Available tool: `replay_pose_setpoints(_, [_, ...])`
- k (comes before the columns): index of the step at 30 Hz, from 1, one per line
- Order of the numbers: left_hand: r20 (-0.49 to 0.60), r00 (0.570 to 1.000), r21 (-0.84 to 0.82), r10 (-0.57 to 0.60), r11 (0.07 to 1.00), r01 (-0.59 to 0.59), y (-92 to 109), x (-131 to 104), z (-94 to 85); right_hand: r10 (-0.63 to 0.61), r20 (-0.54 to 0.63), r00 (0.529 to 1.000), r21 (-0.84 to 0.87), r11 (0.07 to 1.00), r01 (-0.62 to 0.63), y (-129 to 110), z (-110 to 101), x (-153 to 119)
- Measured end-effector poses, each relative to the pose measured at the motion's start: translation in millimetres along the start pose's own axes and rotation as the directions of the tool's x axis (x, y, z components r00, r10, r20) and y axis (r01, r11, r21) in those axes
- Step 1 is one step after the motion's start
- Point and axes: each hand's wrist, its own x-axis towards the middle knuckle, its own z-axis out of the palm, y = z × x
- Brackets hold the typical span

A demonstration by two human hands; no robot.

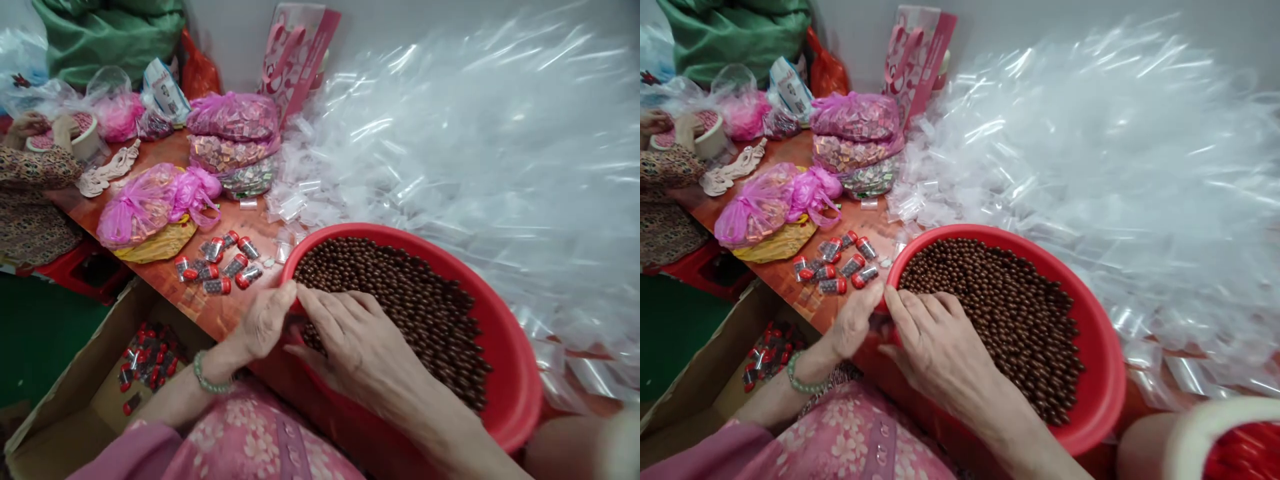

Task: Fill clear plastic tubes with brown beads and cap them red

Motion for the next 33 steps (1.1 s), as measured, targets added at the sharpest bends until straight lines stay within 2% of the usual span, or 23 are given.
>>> replay_pose_setpoints(1, [-0.001, 1.0, 0.096, 0.019, 0.995, -0.019, -5, 9, -12.6, 0.006, 0.043, 0.999, 0.016, 1.0, -0.007, 3, 3, 3])
replay_pose_setpoints(2, [-0.054, 0.997, 0.264, 0.061, 0.963, -0.044, -12, 18, -25.6, 0.01, 0.083, 0.997, 0.048, 0.999, -0.014, 4, 7, 6])
replay_pose_setpoints(4, [-0.149, 0.985, 0.456, 0.085, 0.89, -0.008, -31, 37, -51.1, 0.022, 0.162, 0.987, 0.153, 0.987, -0.047, 1, 13, 11])
replay_pose_setpoints(6, [-0.169, 0.981, 0.712, 0.097, 0.701, 0.053, -54, 55, -72.6, 0.052, 0.238, 0.97, 0.271, 0.955, -0.118, -11, 20, 16])
replay_pose_setpoints(8, [-0.159, 0.983, 0.849, 0.09, 0.52, 0.09, -74, 68, -86.6, 0.105, 0.295, 0.95, 0.342, 0.917, -0.207, -30, 27, 22])
replay_pose_setpoints(11, [-0.142, 0.988, 0.908, 0.06, 0.406, 0.105, -89, 82, -91.4, 0.142, 0.347, 0.927, 0.391, 0.876, -0.281, -53, 36, 30])
replay_pose_setpoints(14, [-0.022, 1.0, 0.919, 0.022, 0.393, 0.011, -86, 94, -84.1, 0.142, 0.353, 0.925, 0.409, 0.865, -0.289, -50, 34, 30])
replay_pose_setpoints(16, [0.069, 0.997, 0.909, 0.047, 0.408, -0.082, -81, 105, -79.4, 0.201, 0.304, 0.931, 0.381, 0.87, -0.312, -34, 28, 24])
replay_pose_setpoints(18, [0.112, 0.988, 0.892, 0.106, 0.428, -0.146, -78, 123, -78.9, 0.286, 0.236, 0.929, 0.325, 0.877, -0.353, -13, 21, 13])
replay_pose_setpoints(21, [0.097, 0.989, 0.873, 0.114, 0.467, -0.14, -81, 160, -86.1, 0.354, 0.176, 0.919, 0.25, 0.887, -0.389, 14, 20, -6])
replay_pose_setpoints(25, [0.053, 0.997, 0.876, 0.058, 0.476, -0.074, -91, 208, -91.7, 0.371, 0.176, 0.912, 0.196, 0.895, -0.402, 28, 27, -23])
replay_pose_setpoints(29, [0.022, 0.998, 0.884, 0.066, 0.465, -0.05, -96, 239, -78.0, 0.38, 0.207, 0.902, 0.212, 0.882, -0.42, 30, 32, -27])
replay_pose_setpoints(33, [0.035, 0.996, 0.872, 0.087, 0.484, -0.073, -99, 255, -63.5, 0.417, 0.245, 0.875, 0.221, 0.855, -0.47, 33, 27, -31])
